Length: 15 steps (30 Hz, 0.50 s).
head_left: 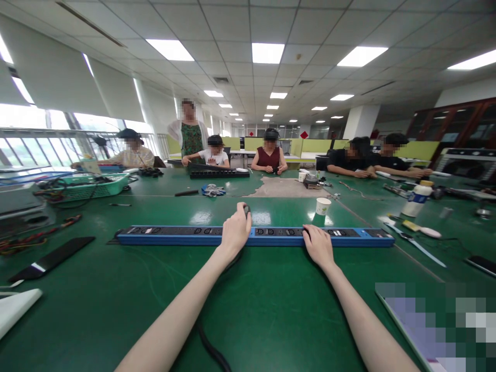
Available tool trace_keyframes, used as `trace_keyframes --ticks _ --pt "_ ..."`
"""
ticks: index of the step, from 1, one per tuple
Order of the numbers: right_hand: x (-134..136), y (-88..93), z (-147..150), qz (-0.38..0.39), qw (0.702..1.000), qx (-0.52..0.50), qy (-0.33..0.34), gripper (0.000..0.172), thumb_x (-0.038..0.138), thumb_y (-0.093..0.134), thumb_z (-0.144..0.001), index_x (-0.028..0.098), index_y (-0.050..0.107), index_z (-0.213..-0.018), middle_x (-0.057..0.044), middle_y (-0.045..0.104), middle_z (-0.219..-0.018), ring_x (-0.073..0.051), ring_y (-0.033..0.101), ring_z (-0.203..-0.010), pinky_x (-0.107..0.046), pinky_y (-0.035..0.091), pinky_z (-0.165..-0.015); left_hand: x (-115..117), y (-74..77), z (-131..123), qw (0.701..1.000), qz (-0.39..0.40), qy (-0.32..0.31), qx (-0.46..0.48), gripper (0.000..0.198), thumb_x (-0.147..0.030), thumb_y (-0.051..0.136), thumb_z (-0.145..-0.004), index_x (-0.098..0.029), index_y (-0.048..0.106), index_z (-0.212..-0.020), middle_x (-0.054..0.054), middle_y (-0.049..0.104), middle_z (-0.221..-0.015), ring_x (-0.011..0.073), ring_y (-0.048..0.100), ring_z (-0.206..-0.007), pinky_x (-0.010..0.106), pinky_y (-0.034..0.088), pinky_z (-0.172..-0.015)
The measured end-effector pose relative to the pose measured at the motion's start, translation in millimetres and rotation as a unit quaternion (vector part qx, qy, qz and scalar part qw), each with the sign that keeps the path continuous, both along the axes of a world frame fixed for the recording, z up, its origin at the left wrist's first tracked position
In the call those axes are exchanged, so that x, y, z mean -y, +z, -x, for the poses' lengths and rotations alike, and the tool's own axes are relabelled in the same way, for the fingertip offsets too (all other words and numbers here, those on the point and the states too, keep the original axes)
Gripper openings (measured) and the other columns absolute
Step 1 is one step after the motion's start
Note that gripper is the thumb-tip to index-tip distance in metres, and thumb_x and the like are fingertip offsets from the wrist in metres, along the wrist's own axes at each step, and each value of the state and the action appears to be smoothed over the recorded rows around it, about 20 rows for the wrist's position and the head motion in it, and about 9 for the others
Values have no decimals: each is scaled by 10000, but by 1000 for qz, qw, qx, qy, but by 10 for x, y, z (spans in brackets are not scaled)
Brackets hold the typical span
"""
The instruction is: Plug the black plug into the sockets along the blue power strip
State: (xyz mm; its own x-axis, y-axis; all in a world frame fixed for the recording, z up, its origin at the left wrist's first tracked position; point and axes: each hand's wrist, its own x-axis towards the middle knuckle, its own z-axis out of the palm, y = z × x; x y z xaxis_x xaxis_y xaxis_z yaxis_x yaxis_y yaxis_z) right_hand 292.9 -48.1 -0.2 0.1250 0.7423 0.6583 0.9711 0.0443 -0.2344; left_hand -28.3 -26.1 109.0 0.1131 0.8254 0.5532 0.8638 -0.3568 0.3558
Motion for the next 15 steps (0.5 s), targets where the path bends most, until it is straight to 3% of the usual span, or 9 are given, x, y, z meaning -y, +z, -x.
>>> trace_keyframes --ticks 3,5,9,12,15 --pt "-34 93 3 14 999 -46 -1 412 381 401 -1021 222 699 -1256 -122 707 -1323 -267 597 -1272 -443 393 -1077 7 134 23 994 -8 -42 103 463 -372 537 -1024 -183 406 -1426 69 740 -919 257 744 -843 329 524 -793" --pt "-63 258 63 39 992 -115 31 378 421 458 -999 228 714 -1200 -116 730 -1266 -262 647 -1191 -429 447 -1029 36 138 -17 983 10 -98 153 561 -345 614 -976 -174 382 -1458 25 717 -874 218 730 -804 304 523 -784" --pt "-31 765 435 91 931 -284 209 428 528 491 -995 216 683 -1215 -67 773 -967 -204 722 -887 -345 538 -847 153 3 -210 953 72 -224 192 780 -305 698 -907 -157 295 -1559 18 707 -962 154 701 -749 279 528 -765" --pt "96 1067 794 146 879 -309 333 504 574 489 -999 209 621 -1321 -6 721 -786 -167 671 -669 -297 529 -687 240 -113 -345 921 117 -313 202 924 -277 696 -907 -162 150 -1643 38 714 -1055 129 693 -755 273 538 -774" --pt "205 1167 996 109 914 -238 309 428 508 545 -983 252 625 -1318 33 661 -735 -154 627 -644 -269 482 -642 298 -163 -396 899 126 -368 203 965 -262 667 -928 -172 63 -1676 82 717 -1165 129 693 -806 280 545 -800"
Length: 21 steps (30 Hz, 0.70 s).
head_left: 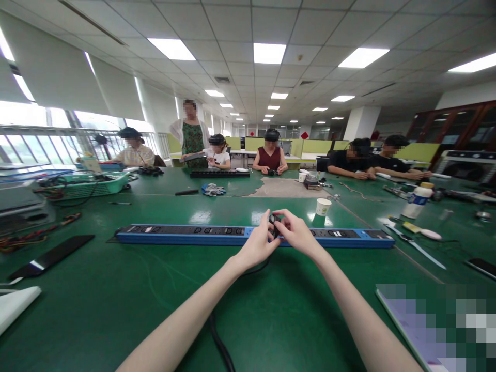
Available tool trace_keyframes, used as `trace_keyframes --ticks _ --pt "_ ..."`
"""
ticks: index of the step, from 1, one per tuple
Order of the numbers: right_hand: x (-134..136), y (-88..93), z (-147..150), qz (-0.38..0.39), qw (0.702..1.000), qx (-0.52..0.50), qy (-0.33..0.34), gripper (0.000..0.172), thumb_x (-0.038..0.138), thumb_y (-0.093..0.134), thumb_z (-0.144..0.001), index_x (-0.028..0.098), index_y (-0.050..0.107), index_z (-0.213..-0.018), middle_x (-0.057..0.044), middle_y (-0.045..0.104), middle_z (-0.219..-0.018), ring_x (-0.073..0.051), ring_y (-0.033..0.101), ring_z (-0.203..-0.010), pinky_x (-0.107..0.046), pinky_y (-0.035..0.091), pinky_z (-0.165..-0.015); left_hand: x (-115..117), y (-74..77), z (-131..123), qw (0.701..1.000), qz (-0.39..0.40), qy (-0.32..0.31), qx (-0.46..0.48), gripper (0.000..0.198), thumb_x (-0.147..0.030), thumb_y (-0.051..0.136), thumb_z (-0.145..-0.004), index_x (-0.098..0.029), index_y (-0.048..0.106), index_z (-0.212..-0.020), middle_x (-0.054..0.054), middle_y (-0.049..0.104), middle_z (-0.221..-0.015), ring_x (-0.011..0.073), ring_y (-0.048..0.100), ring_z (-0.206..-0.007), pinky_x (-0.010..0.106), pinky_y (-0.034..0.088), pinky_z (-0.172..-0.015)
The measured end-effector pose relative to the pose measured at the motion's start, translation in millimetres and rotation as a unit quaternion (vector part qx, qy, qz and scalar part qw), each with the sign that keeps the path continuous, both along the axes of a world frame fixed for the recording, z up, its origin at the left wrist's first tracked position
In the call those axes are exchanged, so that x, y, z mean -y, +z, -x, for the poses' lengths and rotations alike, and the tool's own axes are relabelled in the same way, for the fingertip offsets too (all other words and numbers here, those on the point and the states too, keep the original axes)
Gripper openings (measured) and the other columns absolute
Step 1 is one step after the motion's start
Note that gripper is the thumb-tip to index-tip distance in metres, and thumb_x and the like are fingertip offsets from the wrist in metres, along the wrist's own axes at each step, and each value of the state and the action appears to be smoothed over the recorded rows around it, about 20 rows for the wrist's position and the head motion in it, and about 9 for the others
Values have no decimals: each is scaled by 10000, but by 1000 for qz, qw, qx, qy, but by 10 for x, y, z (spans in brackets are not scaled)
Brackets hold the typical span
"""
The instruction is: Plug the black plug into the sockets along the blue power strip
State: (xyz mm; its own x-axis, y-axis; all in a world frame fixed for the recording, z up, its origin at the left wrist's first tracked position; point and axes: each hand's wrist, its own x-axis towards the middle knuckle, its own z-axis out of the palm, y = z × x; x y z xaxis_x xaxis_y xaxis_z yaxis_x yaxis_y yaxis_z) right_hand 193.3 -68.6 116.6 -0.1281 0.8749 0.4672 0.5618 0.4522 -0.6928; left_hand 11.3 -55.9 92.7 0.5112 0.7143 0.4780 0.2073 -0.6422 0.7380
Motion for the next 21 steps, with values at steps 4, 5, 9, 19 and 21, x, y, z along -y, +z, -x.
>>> trace_keyframes --ticks 4,5,9,19,21 --pt "5 -50 3 -30 996 55 -65 364 418 573 -960 273 617 -1291 23 667 -810 -163 645 -716 -273 476 -693 48 28 18 999 -4 -24 -31 973 -270 625 -959 -185 -8 -1693 119 720 -1243 163 696 -881 306 559 -815" --pt "-12 -69 -18 -29 995 58 -72 357 403 570 -957 271 607 -1286 22 668 -813 -166 647 -719 -272 471 -688 49 41 32 999 -10 -23 -46 968 -279 620 -964 -192 -9 -1695 126 716 -1269 175 701 -901 318 565 -827" --pt "-89 -150 -139 -32 986 85 -139 276 350 526 -961 261 582 -1216 26 657 -770 -172 632 -690 -266 417 -645 -66 30 158 989 -77 43 -120 751 -351 534 -1027 -239 175 -1677 115 686 -1366 211 711 -1063 371 549 -971" --pt "-149 -436 -207 -35 932 306 -192 178 238 477 -1010 201 608 -1125 -84 729 -982 -222 674 -944 -296 423 -802 -470 -643 538 914 -213 264 -222 472 -305 392 -1063 -191 510 -1506 142 589 -1505 256 519 -1413 459 331 -1231" --pt "-144 -469 -129 -56 913 346 -210 171 212 465 -1016 194 607 -1110 -107 721 -1017 -233 659 -989 -309 433 -848 -455 -688 528 912 -204 274 -226 466 -306 381 -1064 -200 527 -1494 135 601 -1496 257 523 -1410 466 331 -1233"
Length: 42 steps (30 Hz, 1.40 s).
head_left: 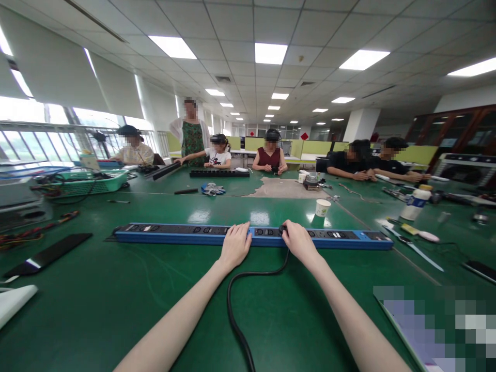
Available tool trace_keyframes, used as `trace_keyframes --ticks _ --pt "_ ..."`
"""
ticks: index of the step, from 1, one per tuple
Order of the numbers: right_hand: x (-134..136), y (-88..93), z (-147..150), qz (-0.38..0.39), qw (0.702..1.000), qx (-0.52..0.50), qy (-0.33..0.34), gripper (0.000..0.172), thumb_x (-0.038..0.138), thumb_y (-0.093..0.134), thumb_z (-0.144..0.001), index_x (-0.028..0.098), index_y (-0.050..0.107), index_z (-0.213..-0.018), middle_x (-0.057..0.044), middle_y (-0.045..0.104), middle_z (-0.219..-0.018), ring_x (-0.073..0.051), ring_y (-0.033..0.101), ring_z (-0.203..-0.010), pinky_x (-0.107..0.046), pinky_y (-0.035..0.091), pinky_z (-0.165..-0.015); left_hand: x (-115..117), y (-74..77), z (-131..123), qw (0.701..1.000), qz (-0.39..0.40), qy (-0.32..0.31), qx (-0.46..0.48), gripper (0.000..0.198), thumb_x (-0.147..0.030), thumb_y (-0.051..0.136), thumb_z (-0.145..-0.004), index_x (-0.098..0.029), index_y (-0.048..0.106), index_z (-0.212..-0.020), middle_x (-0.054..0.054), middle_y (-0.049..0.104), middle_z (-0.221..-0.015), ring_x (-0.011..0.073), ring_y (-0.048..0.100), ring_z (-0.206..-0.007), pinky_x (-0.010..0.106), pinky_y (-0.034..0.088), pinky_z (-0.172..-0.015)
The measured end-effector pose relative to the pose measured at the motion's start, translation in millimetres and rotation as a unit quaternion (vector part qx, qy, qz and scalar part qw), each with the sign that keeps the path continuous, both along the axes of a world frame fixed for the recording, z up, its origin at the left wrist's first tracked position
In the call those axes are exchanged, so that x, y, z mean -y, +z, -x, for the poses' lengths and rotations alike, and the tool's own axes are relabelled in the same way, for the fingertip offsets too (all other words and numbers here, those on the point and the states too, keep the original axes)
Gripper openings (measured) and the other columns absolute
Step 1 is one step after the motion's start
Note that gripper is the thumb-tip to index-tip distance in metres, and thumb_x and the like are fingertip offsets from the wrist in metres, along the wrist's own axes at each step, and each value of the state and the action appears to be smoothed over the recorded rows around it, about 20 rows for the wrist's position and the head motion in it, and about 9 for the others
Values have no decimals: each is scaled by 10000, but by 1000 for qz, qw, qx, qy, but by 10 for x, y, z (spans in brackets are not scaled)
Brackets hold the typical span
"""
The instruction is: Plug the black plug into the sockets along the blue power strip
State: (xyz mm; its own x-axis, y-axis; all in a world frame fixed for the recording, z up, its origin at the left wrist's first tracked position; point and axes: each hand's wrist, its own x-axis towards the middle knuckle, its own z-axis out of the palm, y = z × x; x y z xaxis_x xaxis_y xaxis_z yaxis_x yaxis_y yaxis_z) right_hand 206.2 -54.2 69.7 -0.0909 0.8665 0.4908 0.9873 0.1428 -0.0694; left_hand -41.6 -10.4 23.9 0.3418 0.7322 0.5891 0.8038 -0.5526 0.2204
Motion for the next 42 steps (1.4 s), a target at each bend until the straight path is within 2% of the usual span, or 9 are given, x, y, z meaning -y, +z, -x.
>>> trace_keyframes --ticks 3,11,15,20,26,31,34,38,42 --pt "0 -19 97 -14 999 43 -25 163 193 451 -1022 198 601 -1086 -120 707 -1020 -239 641 -994 -315 446 -844 20 7 -21 1000 7 8 3 456 -307 380 -1063 -209 544 -1477 127 617 -1480 259 526 -1405 474 337 -1230" --pt "-42 72 274 28 997 34 -68 205 145 403 -1019 164 604 -1056 -160 709 -1023 -243 689 -936 -313 469 -777 3 -21 -34 1000 2 7 3 422 -310 356 -1076 -203 585 -1415 122 623 -1472 252 518 -1407 463 322 -1234" --pt "-48 135 378 51 996 34 -61 198 119 435 -994 179 619 -1037 -154 726 -988 -247 708 -904 -315 481 -774 -1 -18 -37 1000 4 6 -1 413 -310 360 -1076 -203 591 -1402 118 625 -1472 249 520 -1400 459 316 -1236" --pt "-18 163 359 56 995 47 -73 244 71 420 -979 165 621 -1081 -166 730 -1021 -270 712 -974 -328 490 -794 1 -3 -17 1000 4 5 1 392 -313 374 -1074 -213 605 -1376 123 632 -1455 250 528 -1394 451 337 -1222" --pt "21 214 297 98 990 24 -100 218 202 443 -1030 139 621 -1139 -174 730 -1059 -283 725 -999 -335 501 -837 -86 -116 14 999 -44 -7 5 368 -320 382 -1083 -210 609 -1350 117 658 -1413 258 556 -1351 468 366 -1197" --pt "-11 336 429 152 980 44 -120 236 179 483 -1008 123 646 -1170 -206 716 -1139 -278 710 -1100 -318 487 -906 -177 -228 23 995 -96 -9 7 339 -319 396 -1083 -227 617 -1322 114 678 -1371 270 590 -1301 484 401 -1166" --pt "-18 388 421 162 977 47 -131 251 229 507 -1007 145 645 -1198 -204 714 -1174 -280 704 -1114 -324 481 -900 -192 -251 28 994 -106 -15 8 331 -317 396 -1084 -233 615 -1317 105 678 -1370 269 588 -1302 481 399 -1167" --pt "-41 333 324 142 981 35 -124 275 354 468 -1038 204 616 -1214 -139 741 -1116 -270 712 -1066 -334 467 -858 -193 -250 28 994 -112 -12 10 326 -315 396 -1084 -232 612 -1313 110 680 -1362 270 593 -1290 488 402 -1157" --pt "-147 247 281 117 986 31 -118 233 318 451 -1034 193 608 -1152 -118 755 -1038 -254 711 -1023 -333 426 -871 -190 -232 29 994 -110 -14 10 318 -309 406 -1080 -229 612 -1309 106 681 -1360 266 592 -1288 477 402 -1153"
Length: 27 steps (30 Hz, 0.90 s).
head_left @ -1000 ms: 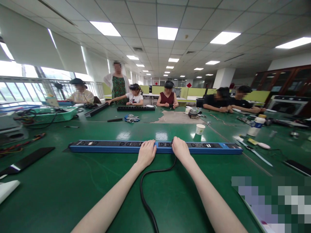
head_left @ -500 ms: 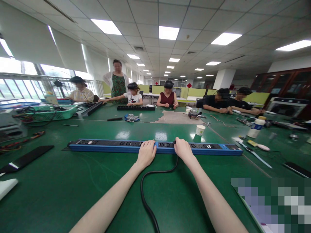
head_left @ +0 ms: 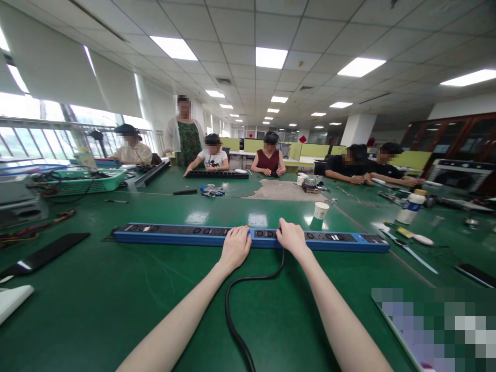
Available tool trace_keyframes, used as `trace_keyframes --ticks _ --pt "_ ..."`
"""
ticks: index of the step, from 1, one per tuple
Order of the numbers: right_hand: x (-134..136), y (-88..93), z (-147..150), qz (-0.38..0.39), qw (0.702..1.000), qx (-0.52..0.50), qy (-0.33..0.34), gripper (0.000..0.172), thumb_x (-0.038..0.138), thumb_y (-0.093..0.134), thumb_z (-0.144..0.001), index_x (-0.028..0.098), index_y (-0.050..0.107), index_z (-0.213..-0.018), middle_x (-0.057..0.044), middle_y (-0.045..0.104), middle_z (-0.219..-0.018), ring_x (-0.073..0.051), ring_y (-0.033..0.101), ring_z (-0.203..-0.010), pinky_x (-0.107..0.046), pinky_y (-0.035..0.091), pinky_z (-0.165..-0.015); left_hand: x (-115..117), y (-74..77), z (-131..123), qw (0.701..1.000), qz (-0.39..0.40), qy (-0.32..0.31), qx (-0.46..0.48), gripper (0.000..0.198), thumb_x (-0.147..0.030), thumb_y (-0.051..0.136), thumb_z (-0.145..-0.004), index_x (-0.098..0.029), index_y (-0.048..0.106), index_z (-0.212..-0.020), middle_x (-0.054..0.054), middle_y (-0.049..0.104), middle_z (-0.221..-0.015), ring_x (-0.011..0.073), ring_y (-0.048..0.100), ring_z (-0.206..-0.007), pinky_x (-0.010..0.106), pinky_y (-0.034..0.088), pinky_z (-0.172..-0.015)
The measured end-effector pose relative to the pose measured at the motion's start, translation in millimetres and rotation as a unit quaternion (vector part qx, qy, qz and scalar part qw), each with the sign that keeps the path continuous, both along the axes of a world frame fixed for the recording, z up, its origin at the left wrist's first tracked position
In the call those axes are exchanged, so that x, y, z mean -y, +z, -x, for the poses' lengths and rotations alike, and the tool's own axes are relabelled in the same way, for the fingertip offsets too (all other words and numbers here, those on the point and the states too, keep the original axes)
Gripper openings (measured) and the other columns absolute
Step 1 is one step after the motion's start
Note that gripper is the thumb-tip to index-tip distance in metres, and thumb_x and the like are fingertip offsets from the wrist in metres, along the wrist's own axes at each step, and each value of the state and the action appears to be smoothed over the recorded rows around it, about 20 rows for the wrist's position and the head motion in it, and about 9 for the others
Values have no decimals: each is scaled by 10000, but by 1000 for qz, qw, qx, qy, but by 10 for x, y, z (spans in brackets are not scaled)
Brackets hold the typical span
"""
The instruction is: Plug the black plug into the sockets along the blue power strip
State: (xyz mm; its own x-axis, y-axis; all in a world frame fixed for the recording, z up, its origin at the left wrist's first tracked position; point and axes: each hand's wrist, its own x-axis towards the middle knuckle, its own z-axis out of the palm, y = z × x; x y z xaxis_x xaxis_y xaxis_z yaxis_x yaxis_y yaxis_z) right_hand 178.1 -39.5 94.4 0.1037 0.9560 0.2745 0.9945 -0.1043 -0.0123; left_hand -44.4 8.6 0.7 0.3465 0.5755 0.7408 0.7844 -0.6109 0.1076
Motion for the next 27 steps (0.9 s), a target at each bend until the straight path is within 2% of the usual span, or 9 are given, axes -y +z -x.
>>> trace_keyframes --ticks 4,7,9,11,14,17,19,23,27 --pt "-57 150 -151 -66 996 -54 -9 252 353 435 -1038 205 595 -1164 -104 757 -1007 -236 704 -930 -302 389 -764 6 19 6 1000 5 1 3 304 -303 420 -1074 -229 616 -1295 103 689 -1344 265 599 -1274 472 415 -1137" --pt "4 351 -444 -132 985 -112 1 287 432 435 -1036 243 605 -1170 -64 750 -974 -215 679 -862 -282 343 -678 8 23 5 1000 6 1 5 302 -296 423 -1071 -229 616 -1293 105 691 -1337 266 601 -1271 473 417 -1135" --pt "69 411 -696 -140 980 -141 15 286 450 462 -1016 263 619 -1164 -33 739 -914 -202 656 -808 -274 323 -650 8 20 1 1000 4 1 6 301 -294 424 -1071 -229 616 -1293 106 689 -1341 266 600 -1273 472 418 -1135" --pt "120 364 -951 -136 977 -164 20 276 446 477 -999 277 632 -1153 -9 714 -837 -194 635 -764 -270 321 -639 8 16 -3 1000 4 0 6 301 -293 423 -1071 -228 617 -1291 106 691 -1337 267 601 -1271 472 421 -1133" --pt "136 143 -1255 -117 975 -190 1 255 438 480 -983 285 640 -1110 8 679 -766 -189 619 -727 -265 332 -636 9 12 -6 1000 5 0 7 301 -295 427 -1070 -228 623 -1288 109 693 -1334 272 604 -1268 476 423 -1132" --pt "103 -83 -1403 -89 975 -201 -19 239 434 496 -971 288 643 -1089 11 676 -765 -188 623 -732 -259 348 -643 13 17 -6 1000 6 -2 12 302 -302 437 -1066 -233 633 -1286 110 696 -1332 275 612 -1266 480 427 -1130" --pt "80 -164 -1420 -81 977 -198 -24 237 434 507 -966 293 648 -1094 8 682 -781 -186 631 -742 -255 354 -645 17 24 -6 1000 6 -4 15 303 -302 442 -1063 -235 637 -1286 111 698 -1331 275 616 -1266 479 429 -1130" --pt "43 -184 -1387 -94 978 -186 -21 209 399 535 -953 281 675 -1052 3 683 -781 -171 639 -707 -247 376 -641 15 27 -2 1000 7 -5 11 315 -307 433 -1067 -233 631 -1300 110 692 -1344 273 609 -1278 475 425 -1136" --pt "2 -166 -1418 -37 960 -276 10 171 308 539 -948 218 665 -1018 4 698 -770 -124 631 -570 -231 447 -628 -1 9 4 1000 8 -6 8 323 -313 422 -1070 -234 629 -1306 109 691 -1346 271 606 -1281 476 421 -1143"
